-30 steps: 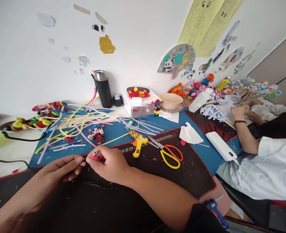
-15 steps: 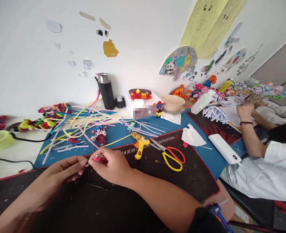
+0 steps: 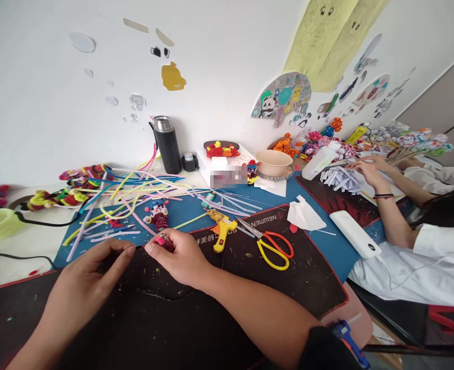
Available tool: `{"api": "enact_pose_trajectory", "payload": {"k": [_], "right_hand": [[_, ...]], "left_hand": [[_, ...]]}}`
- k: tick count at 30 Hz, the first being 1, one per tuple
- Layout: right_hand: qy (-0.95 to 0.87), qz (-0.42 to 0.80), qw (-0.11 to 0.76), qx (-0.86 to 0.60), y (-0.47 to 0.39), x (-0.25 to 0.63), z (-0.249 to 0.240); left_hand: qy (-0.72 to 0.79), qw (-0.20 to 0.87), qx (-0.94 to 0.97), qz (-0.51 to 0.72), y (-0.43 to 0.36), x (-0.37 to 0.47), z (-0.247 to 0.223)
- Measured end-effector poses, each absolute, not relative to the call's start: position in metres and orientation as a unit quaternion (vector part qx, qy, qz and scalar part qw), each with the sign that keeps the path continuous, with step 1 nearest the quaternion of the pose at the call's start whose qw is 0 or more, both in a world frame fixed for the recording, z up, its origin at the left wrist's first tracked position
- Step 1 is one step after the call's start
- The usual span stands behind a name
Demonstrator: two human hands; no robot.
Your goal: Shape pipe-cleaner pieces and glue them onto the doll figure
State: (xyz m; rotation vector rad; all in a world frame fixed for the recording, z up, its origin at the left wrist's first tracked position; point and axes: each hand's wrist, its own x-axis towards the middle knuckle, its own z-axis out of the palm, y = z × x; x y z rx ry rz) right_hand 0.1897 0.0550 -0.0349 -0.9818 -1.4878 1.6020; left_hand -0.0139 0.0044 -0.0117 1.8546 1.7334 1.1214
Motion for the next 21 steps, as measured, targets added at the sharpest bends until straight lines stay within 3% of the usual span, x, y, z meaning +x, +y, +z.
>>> {"api": "enact_pose_trajectory", "payload": {"k": [12, 21], "right_hand": [[-0.592, 0.609, 0.356, -0.39, 0.0551, 0.1897, -0.0337], [-0.598, 0.59, 0.368, -0.398, 0.0552, 0.1907, -0.0336]], "left_hand": [[0.6, 0.179, 0.683, 0.375, 0.0039, -0.0118, -0.0125], [0.657, 0.351, 0.574, 0.34, 0.0088, -0.0172, -0.0046]]}}
